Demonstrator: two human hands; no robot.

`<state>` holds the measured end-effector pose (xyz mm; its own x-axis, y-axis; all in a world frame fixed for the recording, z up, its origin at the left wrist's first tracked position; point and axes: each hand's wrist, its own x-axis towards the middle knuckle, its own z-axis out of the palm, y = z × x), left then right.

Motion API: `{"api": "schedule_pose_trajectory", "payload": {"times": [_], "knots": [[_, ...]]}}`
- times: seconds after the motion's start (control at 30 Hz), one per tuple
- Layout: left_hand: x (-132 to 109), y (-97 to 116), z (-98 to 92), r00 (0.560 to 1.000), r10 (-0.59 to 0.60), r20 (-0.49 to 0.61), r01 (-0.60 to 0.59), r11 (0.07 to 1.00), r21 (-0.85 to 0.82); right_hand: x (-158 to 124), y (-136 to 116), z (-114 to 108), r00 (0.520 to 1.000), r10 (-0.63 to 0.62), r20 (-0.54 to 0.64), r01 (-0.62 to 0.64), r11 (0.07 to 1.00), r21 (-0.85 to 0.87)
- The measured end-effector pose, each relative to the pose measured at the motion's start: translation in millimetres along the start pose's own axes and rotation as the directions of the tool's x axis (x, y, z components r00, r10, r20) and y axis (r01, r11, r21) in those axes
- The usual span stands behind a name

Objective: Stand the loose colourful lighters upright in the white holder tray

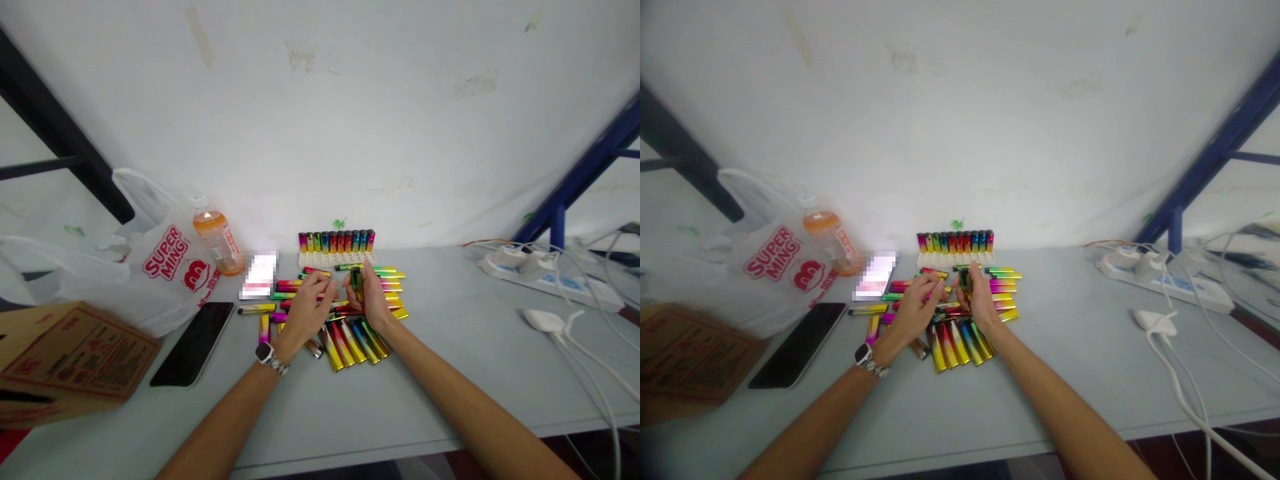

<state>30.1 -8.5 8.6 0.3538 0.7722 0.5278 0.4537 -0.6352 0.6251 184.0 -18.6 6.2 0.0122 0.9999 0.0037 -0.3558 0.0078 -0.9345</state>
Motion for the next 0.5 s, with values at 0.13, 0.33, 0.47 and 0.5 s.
{"api": "schedule_pose_trajectory", "payload": {"times": [0.13,0.33,0.47,0.5], "knots": [[-0.1,-1.4,0.4,1.0,0.006,0.002,-0.006,1.0,0.003,-0.9,-2.1,0.3,0.999,-0.02,0.038,0.02,1.0,-0.006],[-0.3,-2.4,0.3,1.0,0.003,0.012,-0.004,1.0,0.006,-2.3,-2.3,2.6,0.999,-0.037,-0.025,0.034,0.991,-0.13],[-0.5,-0.8,-0.2,1.0,-0.003,0.016,0.003,1.0,0.008,0.0,-0.7,-1.0,0.991,-0.038,-0.131,0.014,0.984,-0.178],[-0.6,-0.5,-0.4,1.0,-0.004,0.016,0.004,1.0,0.008,0.5,-0.8,-2.3,0.991,-0.044,-0.128,0.017,0.98,-0.2]]}}
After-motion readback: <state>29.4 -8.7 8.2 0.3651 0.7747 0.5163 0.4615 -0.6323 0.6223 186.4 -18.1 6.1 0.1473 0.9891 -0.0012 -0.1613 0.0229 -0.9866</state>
